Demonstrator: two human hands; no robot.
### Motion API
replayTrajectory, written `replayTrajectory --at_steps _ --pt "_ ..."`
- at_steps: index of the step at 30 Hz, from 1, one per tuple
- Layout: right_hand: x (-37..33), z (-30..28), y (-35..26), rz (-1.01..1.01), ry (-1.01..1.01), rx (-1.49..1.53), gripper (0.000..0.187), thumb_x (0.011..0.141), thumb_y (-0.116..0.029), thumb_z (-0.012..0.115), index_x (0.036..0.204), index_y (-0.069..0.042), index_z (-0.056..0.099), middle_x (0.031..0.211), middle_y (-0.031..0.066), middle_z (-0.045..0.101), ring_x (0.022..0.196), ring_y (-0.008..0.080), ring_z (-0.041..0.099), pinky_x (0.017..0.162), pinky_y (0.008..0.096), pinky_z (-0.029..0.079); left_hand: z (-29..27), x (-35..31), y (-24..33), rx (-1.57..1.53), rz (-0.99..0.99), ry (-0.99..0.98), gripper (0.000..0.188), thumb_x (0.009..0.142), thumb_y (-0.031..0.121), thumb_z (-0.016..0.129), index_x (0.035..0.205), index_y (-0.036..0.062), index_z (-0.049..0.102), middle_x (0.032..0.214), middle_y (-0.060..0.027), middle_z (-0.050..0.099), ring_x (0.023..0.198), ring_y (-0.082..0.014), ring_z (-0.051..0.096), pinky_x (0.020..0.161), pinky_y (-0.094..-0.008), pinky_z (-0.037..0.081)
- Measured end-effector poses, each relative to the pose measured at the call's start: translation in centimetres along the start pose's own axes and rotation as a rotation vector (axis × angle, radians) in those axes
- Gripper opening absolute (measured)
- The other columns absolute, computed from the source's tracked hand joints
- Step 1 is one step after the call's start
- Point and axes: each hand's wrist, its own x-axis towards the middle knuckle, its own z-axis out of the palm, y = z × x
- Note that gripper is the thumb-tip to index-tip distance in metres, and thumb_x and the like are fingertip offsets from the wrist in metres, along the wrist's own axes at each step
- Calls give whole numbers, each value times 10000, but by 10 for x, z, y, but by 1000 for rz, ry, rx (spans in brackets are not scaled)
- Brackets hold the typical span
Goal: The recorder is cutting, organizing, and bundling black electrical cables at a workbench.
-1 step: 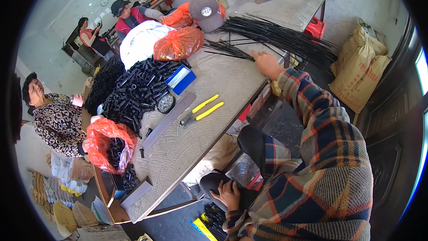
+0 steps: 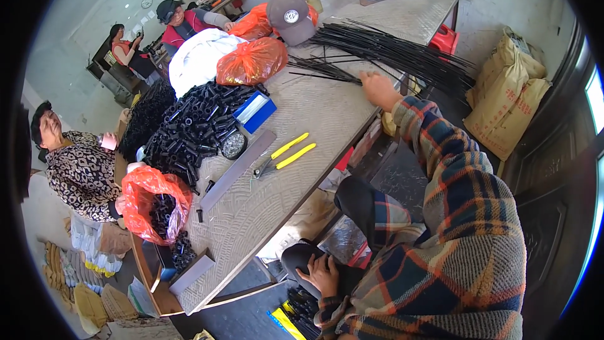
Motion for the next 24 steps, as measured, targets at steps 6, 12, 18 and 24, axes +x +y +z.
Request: replayTrajectory --at_steps 6,12,18,24 --pt "25 -11 10 107 -182 -117 311 695 -79 536 984 6 459 939 222 555 832 366 587 692 453 480 -10 5 5 -62 20 32 182 776 267 578 846 127 670 827 -5 641 1019 -175 525 984 -619 79" --pt "27 -15 31 252 30 -66 340 702 -117 519 1013 0 446 951 210 540 827 398 580 709 471 473 -3 5 4 -74 26 54 165 784 271 587 822 138 675 814 -6 642 961 -183 546 990 -602 59" --pt "32 4 38 143 78 -20 317 718 -145 530 984 18 473 965 213 551 827 377 587 704 429 487 -8 5 4 -41 -17 75 171 781 273 578 843 146 676 805 -5 638 962 -171 540 989 -613 67" --pt "0 4 30 -26 120 -69 503 787 -270 537 1169 41 435 969 230 582 867 353 580 749 436 469 -14 3 7 26 -59 47 181 781 283 572 862 158 674 815 3 633 964 -155 533 978 -634 77"
